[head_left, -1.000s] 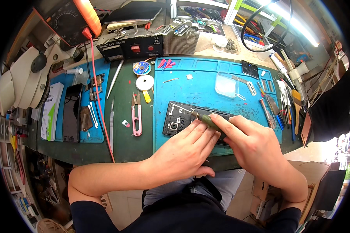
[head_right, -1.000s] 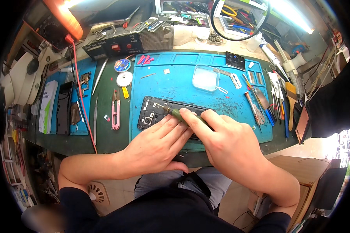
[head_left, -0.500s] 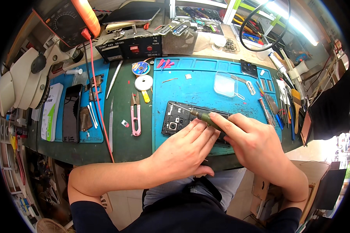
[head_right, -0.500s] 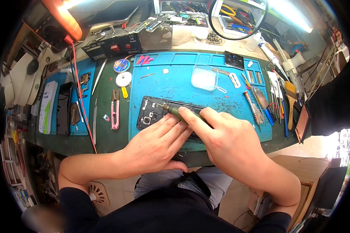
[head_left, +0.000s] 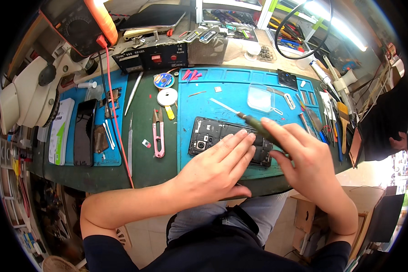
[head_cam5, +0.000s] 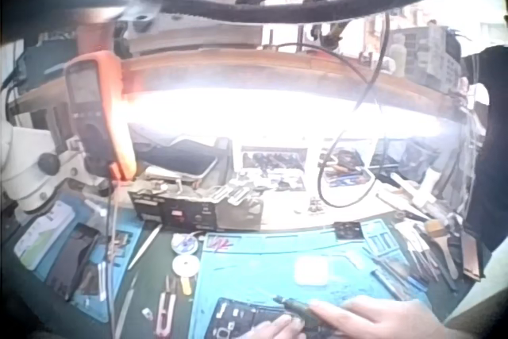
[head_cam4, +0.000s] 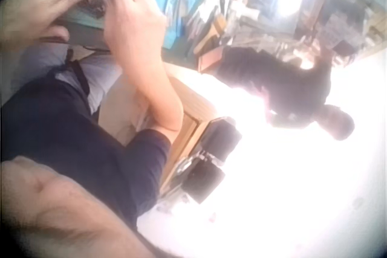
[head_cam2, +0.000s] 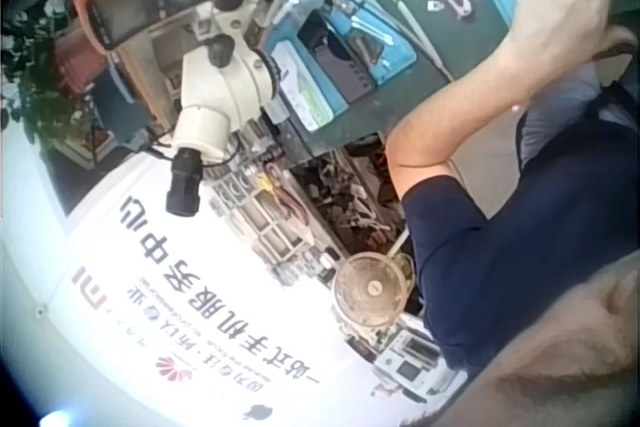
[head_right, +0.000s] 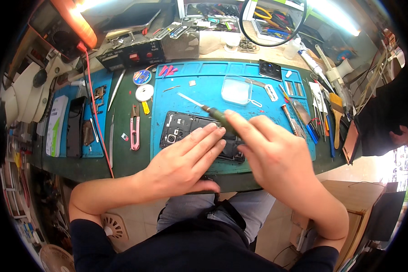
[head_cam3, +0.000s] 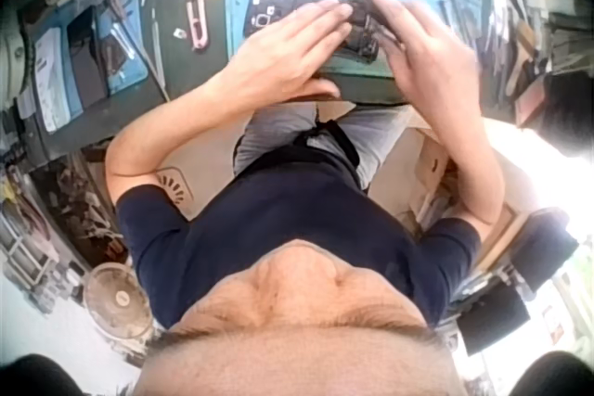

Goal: The person tests a smartphone's touchscreen responsiveness by swiping and tapping the display. They then use a soldering iron to heat and remove the battery from the phone's internal chassis. Finally, they place a new back cover onto the device.

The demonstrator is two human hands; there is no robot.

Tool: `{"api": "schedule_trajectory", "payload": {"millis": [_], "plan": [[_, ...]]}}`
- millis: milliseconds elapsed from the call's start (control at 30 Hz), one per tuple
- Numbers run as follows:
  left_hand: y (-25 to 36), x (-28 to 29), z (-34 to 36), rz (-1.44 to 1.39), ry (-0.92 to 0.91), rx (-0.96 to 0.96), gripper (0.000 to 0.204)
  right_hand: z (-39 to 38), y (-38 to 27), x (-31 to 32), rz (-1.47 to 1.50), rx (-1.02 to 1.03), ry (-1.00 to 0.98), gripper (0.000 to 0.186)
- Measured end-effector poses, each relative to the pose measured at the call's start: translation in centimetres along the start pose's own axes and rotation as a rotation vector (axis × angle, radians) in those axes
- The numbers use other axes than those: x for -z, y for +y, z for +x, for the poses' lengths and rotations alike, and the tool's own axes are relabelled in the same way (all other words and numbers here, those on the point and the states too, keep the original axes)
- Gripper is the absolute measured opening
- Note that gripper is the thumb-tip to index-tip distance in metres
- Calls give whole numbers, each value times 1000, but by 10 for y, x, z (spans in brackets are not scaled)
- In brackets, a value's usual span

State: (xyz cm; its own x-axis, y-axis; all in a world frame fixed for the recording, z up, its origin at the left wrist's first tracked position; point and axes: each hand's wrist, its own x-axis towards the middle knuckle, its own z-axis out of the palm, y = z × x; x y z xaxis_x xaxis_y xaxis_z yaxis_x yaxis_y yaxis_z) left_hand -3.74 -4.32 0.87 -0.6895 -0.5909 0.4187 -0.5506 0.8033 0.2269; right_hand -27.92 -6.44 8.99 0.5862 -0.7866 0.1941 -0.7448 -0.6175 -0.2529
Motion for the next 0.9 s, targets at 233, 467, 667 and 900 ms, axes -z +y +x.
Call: {"api": "schedule_trajectory", "payload": {"millis": [233,467,667,900], "plan": [[21,17,-6,162,356,-136,22,-85,8,39,252,-60,-169,66],[47,14,-43,-212,263,-138,31,-149,-8,31,360,1,-116,56],[66,19,-56,-158,171,-211,32,-192,-9,18,350,75,-98,60],[95,36,-68,-113,182,-189,20,-227,-26,-3,458,113,8,61]]}}
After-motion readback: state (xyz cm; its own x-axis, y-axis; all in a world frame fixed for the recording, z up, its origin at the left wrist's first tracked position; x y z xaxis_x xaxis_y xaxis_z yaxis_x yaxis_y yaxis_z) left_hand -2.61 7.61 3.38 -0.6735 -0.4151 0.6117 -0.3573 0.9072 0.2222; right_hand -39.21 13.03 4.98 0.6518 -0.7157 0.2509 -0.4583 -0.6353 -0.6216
